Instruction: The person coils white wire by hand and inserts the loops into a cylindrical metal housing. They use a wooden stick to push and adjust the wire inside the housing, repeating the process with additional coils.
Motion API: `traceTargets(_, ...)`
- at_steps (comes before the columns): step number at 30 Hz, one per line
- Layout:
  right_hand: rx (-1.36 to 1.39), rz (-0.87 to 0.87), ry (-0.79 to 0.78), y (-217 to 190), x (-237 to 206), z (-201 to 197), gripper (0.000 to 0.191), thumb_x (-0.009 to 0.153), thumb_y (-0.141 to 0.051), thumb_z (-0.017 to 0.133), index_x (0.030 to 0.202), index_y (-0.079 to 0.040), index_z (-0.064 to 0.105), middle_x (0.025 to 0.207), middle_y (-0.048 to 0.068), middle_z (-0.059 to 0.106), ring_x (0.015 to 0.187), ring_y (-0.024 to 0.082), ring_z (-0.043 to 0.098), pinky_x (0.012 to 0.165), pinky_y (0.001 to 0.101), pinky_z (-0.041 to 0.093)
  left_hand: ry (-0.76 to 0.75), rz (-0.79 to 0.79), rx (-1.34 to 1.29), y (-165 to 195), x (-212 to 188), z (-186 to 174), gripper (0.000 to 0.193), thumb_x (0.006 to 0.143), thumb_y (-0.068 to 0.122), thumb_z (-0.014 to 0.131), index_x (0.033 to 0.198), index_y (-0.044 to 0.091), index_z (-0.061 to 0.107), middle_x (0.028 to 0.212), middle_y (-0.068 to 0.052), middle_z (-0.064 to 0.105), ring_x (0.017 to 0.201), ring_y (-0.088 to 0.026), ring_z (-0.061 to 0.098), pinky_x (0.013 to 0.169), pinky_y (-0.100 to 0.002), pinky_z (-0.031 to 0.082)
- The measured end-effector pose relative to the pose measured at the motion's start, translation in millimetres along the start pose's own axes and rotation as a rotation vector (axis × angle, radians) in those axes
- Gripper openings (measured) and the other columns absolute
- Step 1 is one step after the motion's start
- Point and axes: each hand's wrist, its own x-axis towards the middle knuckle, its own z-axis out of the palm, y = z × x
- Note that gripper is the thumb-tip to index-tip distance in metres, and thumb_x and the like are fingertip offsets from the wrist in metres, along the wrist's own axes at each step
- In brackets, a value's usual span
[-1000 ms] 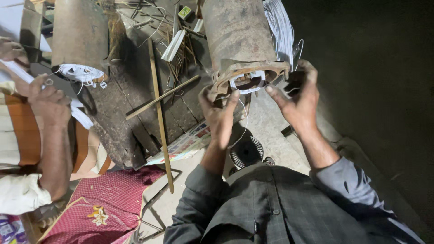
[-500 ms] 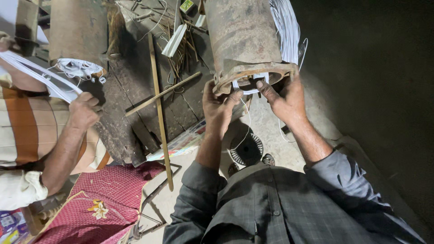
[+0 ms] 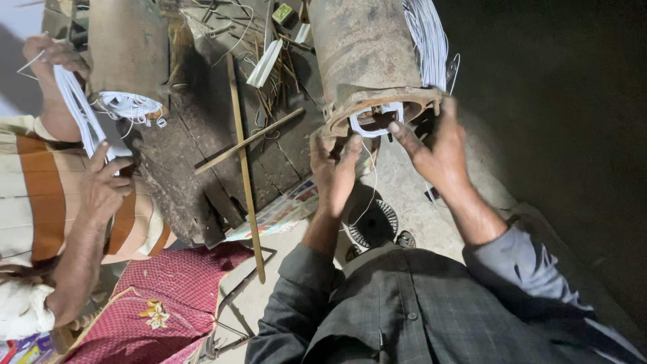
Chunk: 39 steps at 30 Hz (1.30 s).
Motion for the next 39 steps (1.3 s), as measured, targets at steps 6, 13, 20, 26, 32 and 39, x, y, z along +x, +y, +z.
traceTargets(6, -0.438, -0.456, 0.136, -21, -36, -19, 0.035, 0.092, -0.009, 0.083, 0.118, -0.002, 0.060, 0.113, 0.013, 0.062, 0.097, 0.028, 0.062, 0.080, 0.0390, 0.053, 0.037, -0.070, -0.029, -6, -23, -29, 0.019, 0.097, 0.013, 0.074, 0.110, 0.005, 0.061, 0.097, 0.001, 0.068, 0.086, -0.007, 0.064, 0.078, -0.023, 0.053)
traceTargets(13, -0.544, -0.486, -0.030, -13, -33, 34, 0.029, 0.085, -0.015, 0.081, 0.106, 0.000, 0.065, 0.112, 0.018, 0.066, 0.094, 0.034, 0.066, 0.076, 0.0437, 0.058, -0.006, -0.016, 0.138, 1, -27, -33, 0.013, 0.098, 0.012, 0.076, 0.101, 0.005, 0.066, 0.087, 0.002, 0.065, 0.076, -0.005, 0.056, 0.068, -0.023, 0.046)
traceTargets(20, -0.775, -0.414, -0.063, -6, -22, 50, 0.021, 0.081, -0.010, 0.073, 0.100, -0.004, 0.068, 0.101, 0.013, 0.066, 0.086, 0.032, 0.068, 0.066, 0.0451, 0.057, -0.105, 0.188, 0.277, 9, -25, -42, 0.018, 0.097, 0.011, 0.077, 0.100, 0.003, 0.062, 0.085, -0.002, 0.069, 0.074, -0.007, 0.061, 0.068, -0.024, 0.052)
traceTargets(26, -0.794, -0.537, 0.020, -2, -23, 59, 0.026, 0.079, -0.012, 0.071, 0.104, -0.004, 0.069, 0.102, 0.011, 0.067, 0.086, 0.029, 0.066, 0.069, 0.0444, 0.056, -0.123, 0.118, 0.187, 11, -20, -41, 0.015, 0.096, 0.009, 0.078, 0.101, 0.002, 0.066, 0.084, -0.002, 0.068, 0.074, -0.005, 0.057, 0.066, -0.023, 0.050)
traceTargets(32, -0.829, -0.492, -0.019, -3, -24, 63, 0.020, 0.084, -0.018, 0.073, 0.097, -0.005, 0.068, 0.093, 0.012, 0.064, 0.083, 0.031, 0.065, 0.068, 0.0476, 0.054, -0.117, 0.148, 0.232, 19, -27, -52, 0.016, 0.094, 0.010, 0.079, 0.100, 0.002, 0.066, 0.084, -0.001, 0.070, 0.072, -0.005, 0.059, 0.062, -0.023, 0.049)
traceTargets(39, -0.739, -0.479, 0.084, -15, -39, 43, 0.026, 0.086, -0.015, 0.082, 0.102, -0.002, 0.065, 0.100, 0.015, 0.063, 0.089, 0.035, 0.064, 0.073, 0.0461, 0.054, -0.163, 0.170, 0.201, 23, -36, -74, 0.017, 0.097, 0.011, 0.078, 0.102, 0.002, 0.065, 0.090, -0.003, 0.070, 0.077, -0.007, 0.062, 0.067, -0.024, 0.053)
